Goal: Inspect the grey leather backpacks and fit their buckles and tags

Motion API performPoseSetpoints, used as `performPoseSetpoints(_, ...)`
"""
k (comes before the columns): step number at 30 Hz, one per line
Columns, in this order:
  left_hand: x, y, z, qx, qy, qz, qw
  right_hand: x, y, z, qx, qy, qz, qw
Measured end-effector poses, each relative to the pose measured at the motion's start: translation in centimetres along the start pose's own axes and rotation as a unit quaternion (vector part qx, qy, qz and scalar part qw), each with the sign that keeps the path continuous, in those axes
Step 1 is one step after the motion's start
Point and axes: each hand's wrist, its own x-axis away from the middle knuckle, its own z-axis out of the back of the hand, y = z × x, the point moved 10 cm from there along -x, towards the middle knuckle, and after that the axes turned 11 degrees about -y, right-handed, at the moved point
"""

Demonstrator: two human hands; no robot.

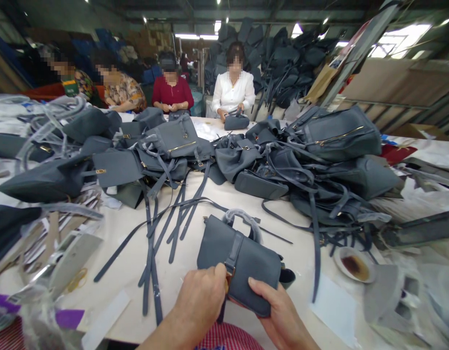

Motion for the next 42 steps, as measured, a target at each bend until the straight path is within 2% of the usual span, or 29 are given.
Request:
performPoseSetpoints(2,-0.2,-3.4,3.0,-0.005,0.074,0.049,0.996,0.2,-0.2,0.1,-0.008,-0.003,-0.007,1.000)
performPoseSetpoints(3,0.2,-6.3,5.1,0.001,0.130,0.107,0.986,0.3,-0.4,0.1,-0.014,-0.002,-0.011,1.000)
performPoseSetpoints(4,1.5,-9.9,7.6,0.014,0.212,0.193,0.958,0.3,-0.6,0.2,-0.023,0.000,-0.018,1.000)
performPoseSetpoints(5,3.3,-13.0,9.8,0.025,0.299,0.259,0.918,0.4,-0.7,0.2,-0.035,0.002,-0.026,0.999)
performPoseSetpoints(6,4.9,-15.3,11.5,0.018,0.363,0.295,0.884,0.4,-0.9,0.1,-0.050,0.004,-0.033,0.998)
performPoseSetpoints(7,5.8,-17.2,12.3,0.009,0.385,0.319,0.866,0.3,-1.2,0.1,-0.065,0.006,-0.040,0.997)
performPoseSetpoints(9,5.8,-19.6,12.0,0.015,0.354,0.312,0.882,0.2,-1.8,-0.2,-0.090,0.013,-0.051,0.995)
performPoseSetpoints(10,5.4,-19.6,11.3,0.019,0.335,0.278,0.900,0.1,-2.2,-0.3,-0.099,0.020,-0.054,0.993)
performPoseSetpoints(12,4.1,-17.3,9.5,0.036,0.313,0.164,0.935,-0.1,-3.0,-0.7,-0.112,0.029,-0.059,0.992)
performPoseSetpoints(14,2.9,-13.0,7.5,0.070,0.285,0.014,0.956,-0.1,-3.9,-1.0,-0.119,0.028,-0.062,0.990)
performPoseSetpoints(15,2.2,-10.5,6.4,0.095,0.253,-0.056,0.961,-0.1,-4.3,-1.3,-0.120,0.021,-0.068,0.990)
performPoseSetpoints(18,0.6,-4.1,4.1,0.139,0.161,-0.193,0.958,0.1,-5.0,-2.4,-0.111,-0.018,-0.103,0.988)
performPoseSetpoints(19,0.0,-2.6,3.6,0.136,0.139,-0.212,0.958,0.2,-5.2,-2.9,-0.105,-0.036,-0.112,0.987)
performPoseSetpoints(21,-1.4,-0.7,2.7,0.121,0.109,-0.213,0.963,0.2,-6.0,-4.1,-0.089,-0.080,-0.102,0.988)
performPoseSetpoints(24,-3.6,-0.5,1.9,0.122,0.102,-0.167,0.973,-0.3,-8.3,-5.9,-0.007,-0.162,-0.021,0.987)
performPoseSetpoints(26,-4.2,-0.9,2.1,0.141,0.121,-0.156,0.970,-0.7,-9.5,-6.3,0.160,-0.194,0.036,0.967)
performPoseSetpoints(27,-4.2,-0.9,2.4,0.156,0.129,-0.162,0.966,-0.9,-9.7,-6.2,0.283,-0.191,0.054,0.939)
performPoseSetpoints(28,-4.1,-1.0,2.8,0.176,0.136,-0.174,0.959,-1.3,-9.7,-5.9,0.416,-0.179,0.061,0.890)
performPoseSetpoints(30,-3.7,-1.0,3.7,0.224,0.140,-0.202,0.943,-2.0,-9.1,-5.3,0.640,-0.157,0.050,0.751)
performPoseSetpoints(31,-3.6,-1.1,4.1,0.249,0.138,-0.212,0.935,-2.3,-8.8,-5.4,0.718,-0.154,0.050,0.677)
performPoseSetpoints(33,-3.4,-1.4,4.8,0.289,0.133,-0.217,0.923,-2.7,-8.4,-6.2,0.822,-0.161,0.069,0.542)
performPoseSetpoints(35,-3.5,-1.9,5.2,0.312,0.132,-0.209,0.918,-2.9,-8.2,-7.7,0.883,-0.172,0.096,0.425)
performPoseSetpoints(36,-3.6,-2.1,5.4,0.318,0.134,-0.205,0.916,-2.9,-7.9,-8.5,0.897,-0.192,0.109,0.383)
performPoseSetpoints(37,-3.7,-2.3,5.5,0.324,0.137,-0.201,0.914,-3.0,-7.4,-9.2,0.896,-0.224,0.114,0.365)
performPoseSetpoints(38,-3.8,-2.5,5.6,0.330,0.143,-0.198,0.912,-3.0,-6.9,-9.8,0.881,-0.266,0.112,0.374)
performPoseSetpoints(39,-3.9,-2.7,5.6,0.337,0.151,-0.197,0.908,-3.1,-6.4,-10.2,0.853,-0.308,0.100,0.409)
performPoseSetpoints(42,-3.3,-3.9,5.6,0.368,0.212,-0.175,0.888,-4.0,-4.8,-9.5,0.724,-0.385,-0.010,0.573)
